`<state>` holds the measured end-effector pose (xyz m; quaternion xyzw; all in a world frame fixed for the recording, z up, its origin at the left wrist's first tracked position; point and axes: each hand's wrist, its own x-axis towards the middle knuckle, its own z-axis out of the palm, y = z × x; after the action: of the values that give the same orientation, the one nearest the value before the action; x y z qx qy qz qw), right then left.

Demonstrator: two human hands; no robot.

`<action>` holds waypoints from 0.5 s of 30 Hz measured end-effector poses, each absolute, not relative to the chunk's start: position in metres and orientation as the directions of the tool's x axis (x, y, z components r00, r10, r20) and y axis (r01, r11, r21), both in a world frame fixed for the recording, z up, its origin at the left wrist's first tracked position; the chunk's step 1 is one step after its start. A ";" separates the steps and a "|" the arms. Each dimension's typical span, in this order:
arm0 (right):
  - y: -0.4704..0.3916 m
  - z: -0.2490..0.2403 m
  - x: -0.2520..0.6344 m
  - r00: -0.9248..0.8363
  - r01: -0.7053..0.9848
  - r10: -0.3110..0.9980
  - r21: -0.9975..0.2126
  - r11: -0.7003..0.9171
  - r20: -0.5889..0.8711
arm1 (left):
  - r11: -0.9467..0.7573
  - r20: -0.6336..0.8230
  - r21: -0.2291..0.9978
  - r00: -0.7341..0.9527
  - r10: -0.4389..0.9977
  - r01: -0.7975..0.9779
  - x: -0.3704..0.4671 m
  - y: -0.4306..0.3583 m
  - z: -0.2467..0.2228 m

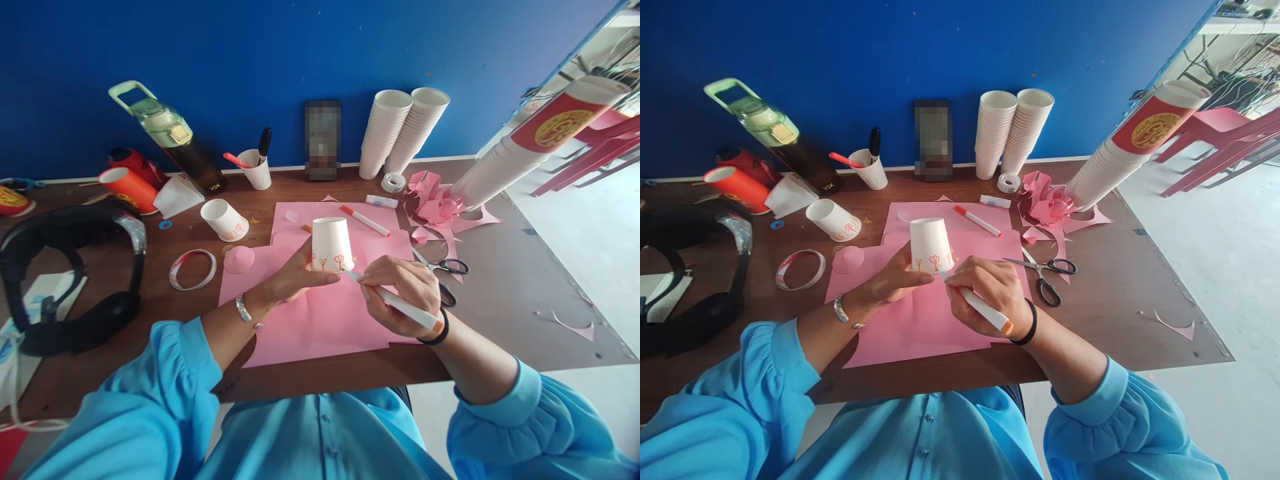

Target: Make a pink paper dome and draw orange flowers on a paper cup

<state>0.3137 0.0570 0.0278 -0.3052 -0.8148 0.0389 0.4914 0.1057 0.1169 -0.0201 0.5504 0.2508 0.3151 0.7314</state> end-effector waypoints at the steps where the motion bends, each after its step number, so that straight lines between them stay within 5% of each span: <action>1: 0.057 0.028 0.314 -0.331 0.458 0.535 -0.364 0.811 0.777 | 0.198 -0.020 0.962 0.677 0.736 -0.186 0.106 0.117 -0.020; 15: 0.058 0.026 0.314 -0.334 0.474 0.546 -0.364 0.802 0.768 | 0.227 -0.082 0.964 0.650 0.756 -0.142 0.106 0.114 -0.019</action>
<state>0.3141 0.0584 0.0262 -0.3125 -0.8160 0.0372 0.4849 0.1060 0.1143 -0.0187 0.5404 0.2839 0.3076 0.7299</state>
